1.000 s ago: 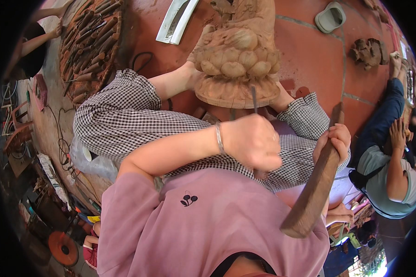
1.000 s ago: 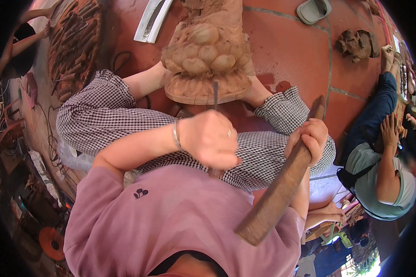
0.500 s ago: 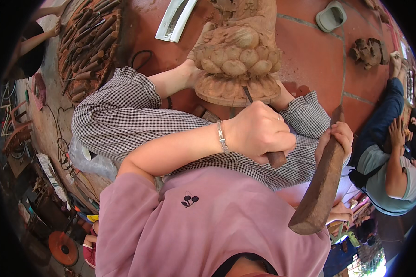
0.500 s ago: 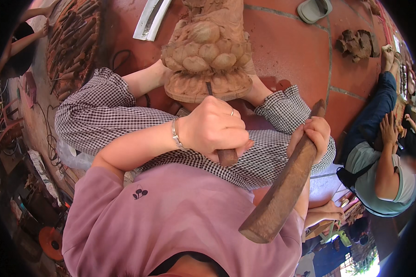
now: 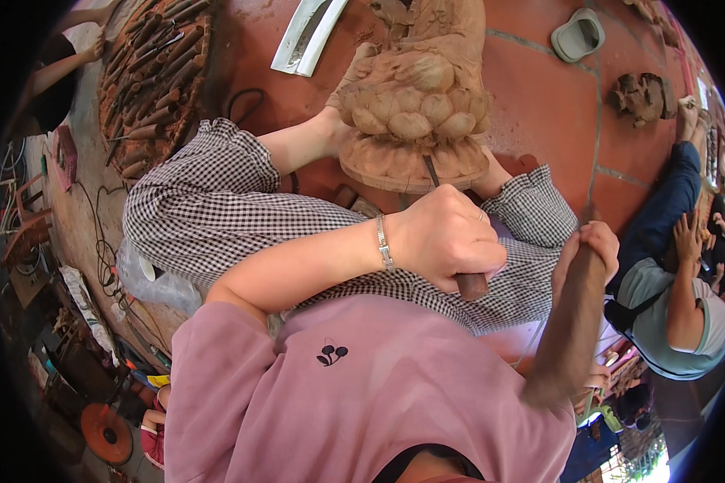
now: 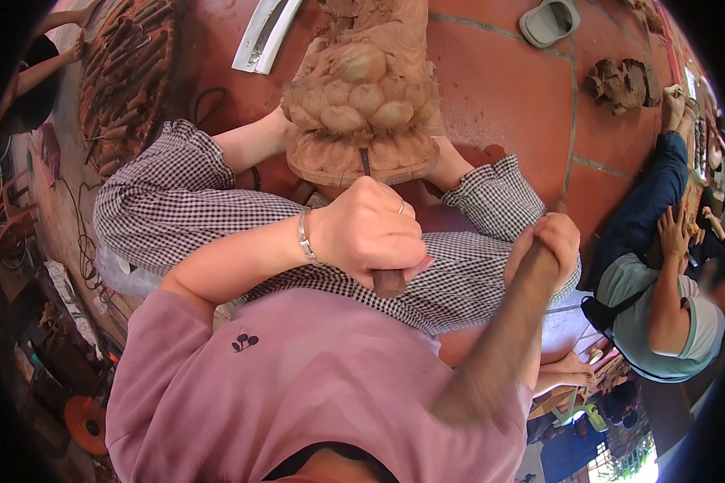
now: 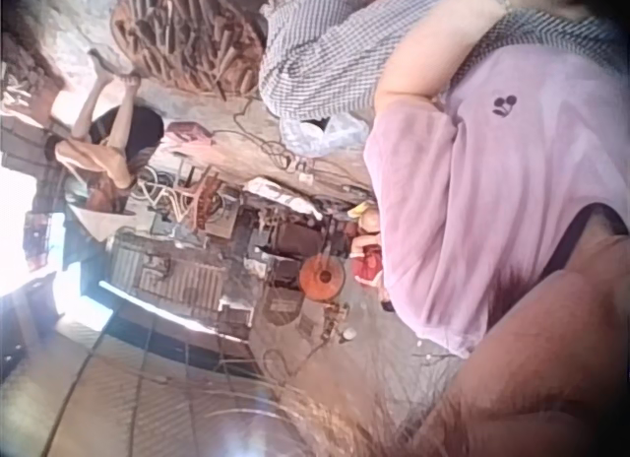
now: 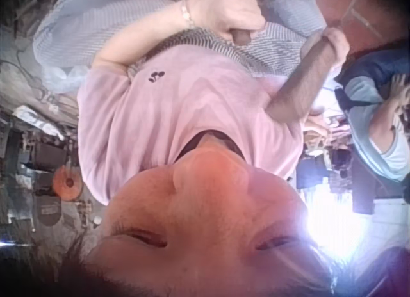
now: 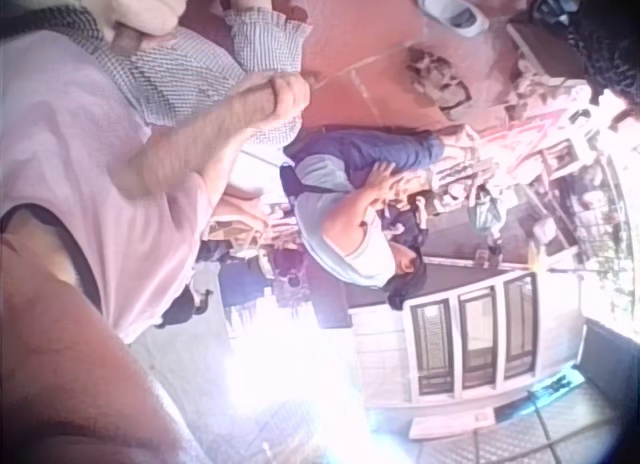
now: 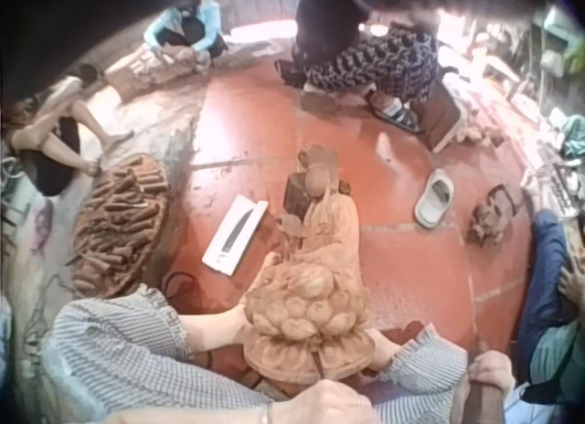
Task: The person sits on the floor and carves a wooden sculpture using a chisel and mallet. They repeatedly strike the chisel to shape the wood and occasionally pause to wipe away debris.
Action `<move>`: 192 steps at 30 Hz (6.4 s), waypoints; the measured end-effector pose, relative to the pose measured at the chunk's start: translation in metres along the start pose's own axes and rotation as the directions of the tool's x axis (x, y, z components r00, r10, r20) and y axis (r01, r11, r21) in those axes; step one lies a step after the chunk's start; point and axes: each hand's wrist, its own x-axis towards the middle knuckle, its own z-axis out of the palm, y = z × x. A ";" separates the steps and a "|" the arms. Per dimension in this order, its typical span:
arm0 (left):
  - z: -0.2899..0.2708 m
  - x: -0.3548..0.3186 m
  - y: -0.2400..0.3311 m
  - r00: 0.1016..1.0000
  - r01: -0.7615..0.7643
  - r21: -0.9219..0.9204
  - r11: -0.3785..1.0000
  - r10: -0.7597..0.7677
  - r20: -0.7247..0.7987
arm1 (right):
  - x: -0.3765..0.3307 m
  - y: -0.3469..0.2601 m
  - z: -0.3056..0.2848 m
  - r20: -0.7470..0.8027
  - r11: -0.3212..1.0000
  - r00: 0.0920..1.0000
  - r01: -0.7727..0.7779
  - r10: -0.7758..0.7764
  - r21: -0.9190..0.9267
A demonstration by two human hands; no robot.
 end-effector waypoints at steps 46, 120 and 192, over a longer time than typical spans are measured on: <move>-0.013 -0.014 -0.011 0.991 -0.116 -0.090 0.989 0.121 0.055 | 0.046 -0.032 -0.013 0.382 0.899 0.909 0.301 -0.169 -0.318; -0.007 -0.010 -0.012 0.985 -0.046 0.038 0.998 0.052 -0.164 | 0.025 -0.027 0.005 0.095 0.959 0.989 0.134 -0.113 -0.248; -0.011 -0.003 -0.009 0.997 0.016 0.027 1.000 -0.018 0.076 | 0.014 -0.032 0.003 0.132 0.968 0.990 -0.007 0.041 -0.250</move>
